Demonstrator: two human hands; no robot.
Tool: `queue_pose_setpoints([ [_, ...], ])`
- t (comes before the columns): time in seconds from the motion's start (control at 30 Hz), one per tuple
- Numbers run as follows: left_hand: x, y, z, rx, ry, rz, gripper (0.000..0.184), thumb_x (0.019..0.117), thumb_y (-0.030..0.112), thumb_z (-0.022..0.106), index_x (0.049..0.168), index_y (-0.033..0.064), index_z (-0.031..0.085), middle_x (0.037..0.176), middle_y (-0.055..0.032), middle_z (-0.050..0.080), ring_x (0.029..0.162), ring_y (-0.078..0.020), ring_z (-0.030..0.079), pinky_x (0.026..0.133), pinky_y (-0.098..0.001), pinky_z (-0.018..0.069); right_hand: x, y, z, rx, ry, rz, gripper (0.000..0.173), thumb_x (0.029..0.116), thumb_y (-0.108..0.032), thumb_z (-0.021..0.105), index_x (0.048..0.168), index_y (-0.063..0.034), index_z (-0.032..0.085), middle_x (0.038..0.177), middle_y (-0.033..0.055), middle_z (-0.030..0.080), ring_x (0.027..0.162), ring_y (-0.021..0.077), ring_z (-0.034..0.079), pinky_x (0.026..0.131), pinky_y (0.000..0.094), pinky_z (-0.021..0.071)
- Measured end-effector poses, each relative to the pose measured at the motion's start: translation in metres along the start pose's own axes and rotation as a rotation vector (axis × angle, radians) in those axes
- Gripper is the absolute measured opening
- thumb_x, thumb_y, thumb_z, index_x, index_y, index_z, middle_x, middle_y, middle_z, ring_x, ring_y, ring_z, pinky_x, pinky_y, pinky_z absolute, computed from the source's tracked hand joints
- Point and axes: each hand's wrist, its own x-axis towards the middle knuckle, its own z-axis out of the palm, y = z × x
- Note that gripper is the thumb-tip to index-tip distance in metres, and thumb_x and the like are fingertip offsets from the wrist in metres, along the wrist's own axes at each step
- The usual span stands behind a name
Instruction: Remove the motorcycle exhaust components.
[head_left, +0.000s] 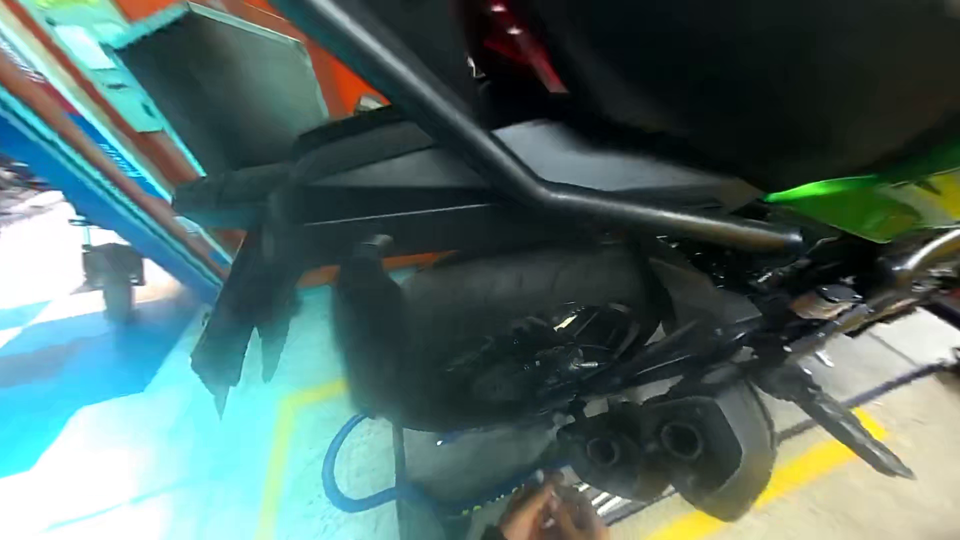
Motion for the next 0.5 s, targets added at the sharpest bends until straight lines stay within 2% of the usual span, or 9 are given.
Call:
queue_pose_setpoints([
  [0.07, 0.013, 0.023, -0.002, 0.028, -0.034, 0.017, 0.036, 0.1090, 0.024, 0.048, 0.134, -0.0005, 0.057, 0.106, -0.0136, 0.069, 0.092, -0.0222, 0.068, 0.084, -0.0431, 0.0577, 0.010, -0.002, 0.022, 0.067, 0.134, -0.049, 0.037, 0.0988, -0.009, 0.063, 0.128, 0.0122, 0.052, 0.088, 0.0127, 0.071, 0.068, 0.0138, 0.067, 0.064, 0.0325, 0.0589],
  [0.17, 0.030, 0.040, 0.002, 0.102, -0.119, 0.047, 0.029, 0.1076, 0.024, 0.051, 0.120, -0.0011, 0.060, 0.086, -0.0056, 0.064, 0.075, -0.0146, 0.063, 0.072, -0.0345, 0.0568, 0.014, -0.011, 0.039, 0.197, 0.306, -0.044, 0.035, 0.0966, -0.004, 0.064, 0.126, 0.0111, 0.054, 0.090, 0.0128, 0.071, 0.071, 0.0149, 0.069, 0.065, 0.0332, 0.0608],
  [0.23, 0.034, 0.055, 0.008, 0.149, -0.140, 0.049, 0.026, 0.1072, 0.021, 0.052, 0.116, -0.0029, 0.059, 0.080, -0.0037, 0.060, 0.070, -0.0126, 0.062, 0.070, -0.0327, 0.0575, 0.015, -0.018, 0.048, 0.242, 0.387, -0.051, 0.035, 0.0943, -0.001, 0.066, 0.125, 0.0114, 0.055, 0.092, 0.0132, 0.071, 0.072, 0.0155, 0.070, 0.064, 0.0325, 0.0604],
  [0.3, 0.035, 0.068, 0.013, 0.234, -0.120, 0.021, 0.029, 0.1083, 0.020, 0.050, 0.119, -0.0057, 0.058, 0.087, -0.0080, 0.060, 0.077, -0.0151, 0.061, 0.075, -0.0352, 0.0571, 0.014, -0.029, 0.055, 0.281, 0.443, -0.057, 0.027, 0.0937, 0.002, 0.066, 0.118, 0.0116, 0.057, 0.088, 0.0124, 0.073, 0.070, 0.0139, 0.070, 0.061, 0.0289, 0.0595],
  [0.37, 0.032, 0.084, 0.016, 0.315, -0.154, 0.027, 0.035, 0.1098, 0.020, 0.046, 0.127, -0.0082, 0.056, 0.105, -0.0158, 0.062, 0.091, -0.0193, 0.063, 0.083, -0.0371, 0.0562, 0.019, -0.035, 0.060, 0.322, 0.472, -0.060, 0.019, 0.0948, 0.003, 0.065, 0.111, 0.0115, 0.059, 0.084, 0.0126, 0.073, 0.068, 0.0142, 0.071, 0.061, 0.0280, 0.0600],
  [0.43, 0.025, 0.100, 0.014, 0.404, -0.236, 0.065, 0.039, 0.1104, 0.016, 0.041, 0.136, -0.0128, 0.048, 0.121, -0.0254, 0.061, 0.103, -0.0250, 0.065, 0.089, -0.0391, 0.0568, 0.027, -0.034, 0.061, 0.350, 0.485, -0.060, 0.013, 0.0956, 0.003, 0.064, 0.105, 0.0122, 0.063, 0.081, 0.0145, 0.074, 0.066, 0.0169, 0.071, 0.059, 0.0303, 0.0604],
  [0.47, 0.012, 0.115, 0.021, 0.448, -0.225, 0.038, 0.039, 0.1111, 0.012, 0.037, 0.139, -0.0148, 0.043, 0.125, -0.0288, 0.058, 0.106, -0.0275, 0.064, 0.091, -0.0399, 0.0553, 0.030, -0.036, 0.063, 0.349, 0.492, -0.052, 0.009, 0.0966, 0.002, 0.063, 0.101, 0.0104, 0.063, 0.078, 0.0127, 0.073, 0.063, 0.0158, 0.070, 0.058, 0.0301, 0.0602],
  [0.5, -0.010, 0.135, 0.047, 0.434, -0.054, -0.071, 0.037, 0.1114, 0.008, 0.035, 0.141, -0.0124, 0.044, 0.127, -0.0280, 0.058, 0.106, -0.0288, 0.062, 0.093, -0.0408, 0.0512, 0.032, -0.039, 0.064, 0.344, 0.502, -0.044, 0.008, 0.0980, 0.001, 0.061, 0.100, 0.0088, 0.062, 0.076, 0.0105, 0.072, 0.060, 0.0141, 0.069, 0.056, 0.0292, 0.0590],
])
